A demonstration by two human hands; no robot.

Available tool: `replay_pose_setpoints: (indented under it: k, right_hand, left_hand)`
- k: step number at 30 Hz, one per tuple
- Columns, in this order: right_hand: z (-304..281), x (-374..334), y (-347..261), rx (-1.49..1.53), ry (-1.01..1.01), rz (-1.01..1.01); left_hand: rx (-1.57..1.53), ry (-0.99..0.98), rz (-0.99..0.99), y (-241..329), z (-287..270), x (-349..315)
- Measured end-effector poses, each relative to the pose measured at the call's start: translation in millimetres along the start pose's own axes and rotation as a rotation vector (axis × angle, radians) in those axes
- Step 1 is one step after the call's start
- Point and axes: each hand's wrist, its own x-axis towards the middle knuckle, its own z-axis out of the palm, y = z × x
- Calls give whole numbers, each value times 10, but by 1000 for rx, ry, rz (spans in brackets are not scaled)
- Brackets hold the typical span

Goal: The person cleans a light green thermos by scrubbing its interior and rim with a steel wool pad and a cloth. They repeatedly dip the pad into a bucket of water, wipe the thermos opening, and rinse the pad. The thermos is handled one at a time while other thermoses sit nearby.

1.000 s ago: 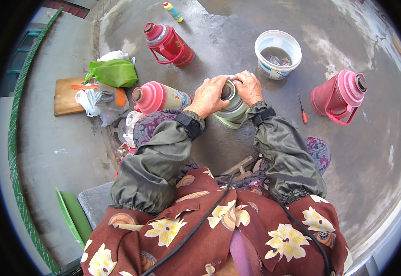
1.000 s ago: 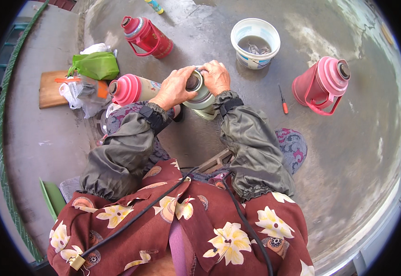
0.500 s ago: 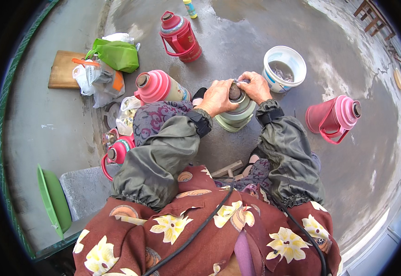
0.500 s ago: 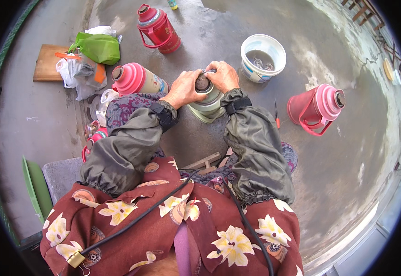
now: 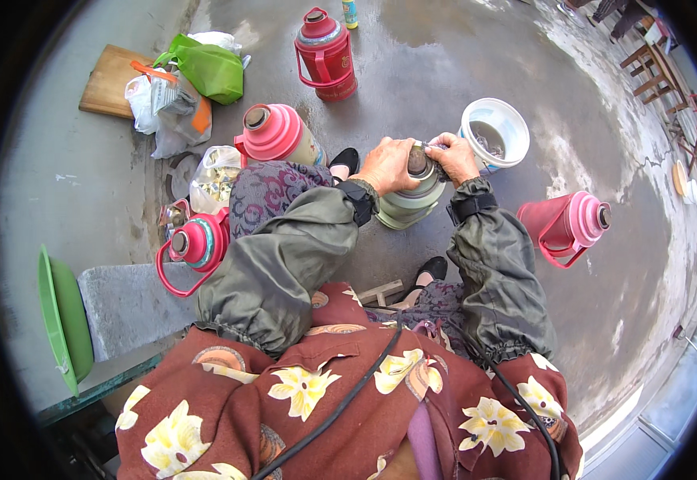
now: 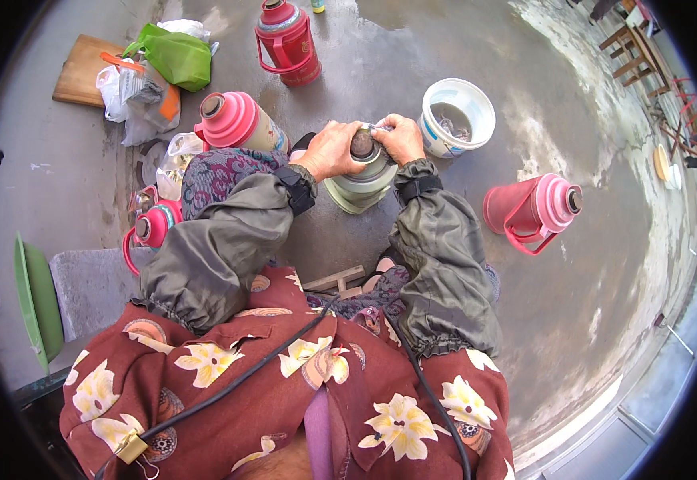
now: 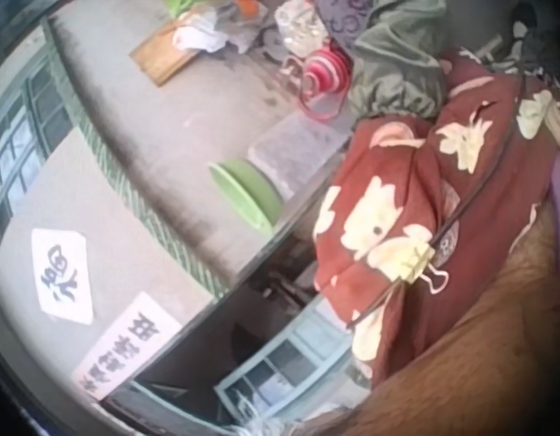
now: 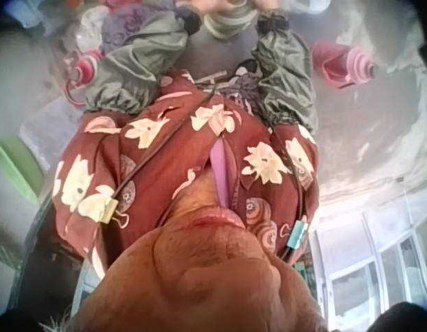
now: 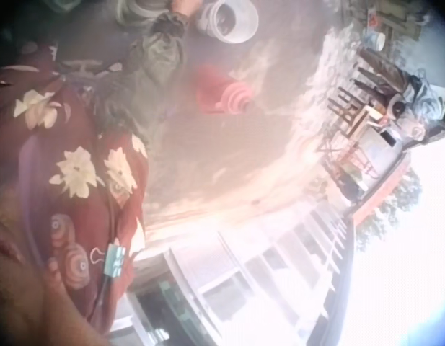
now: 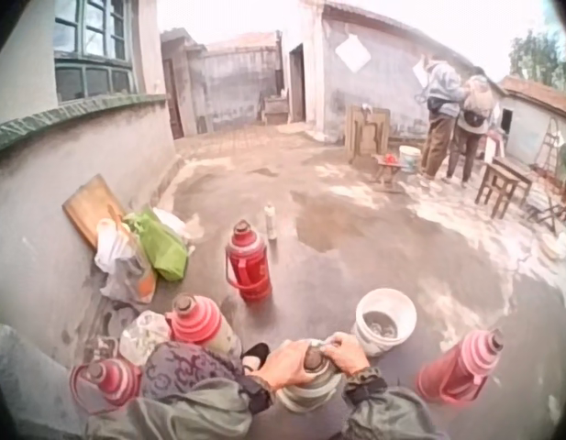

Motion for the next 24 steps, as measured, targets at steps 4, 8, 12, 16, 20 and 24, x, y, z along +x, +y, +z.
replay_pose_setpoints:
  k: [4,8,12,16,20,24]
  right_hand:
    - [-112,371,-160,-250,-352,-102]
    - [-80,19,-41,90,-87,35]
    - [240,-680,92,117,355,26]
    - [382,-1152,167,450,288,176]
    - [115,-1066,321,408,480,138]
    - [183,-776,386,-54,356,-68]
  left_hand:
    - [-9,0,-31,1,30,-3]
    - [-54,51,-6,-9,81,-26]
    - [-18,87,-2,-45,103,-49]
    - [-5,37,10,-18,59,-56]
    - [4,-20,-4,65,-23,-34]
    - [9,-10,-17,111,-61,-36]
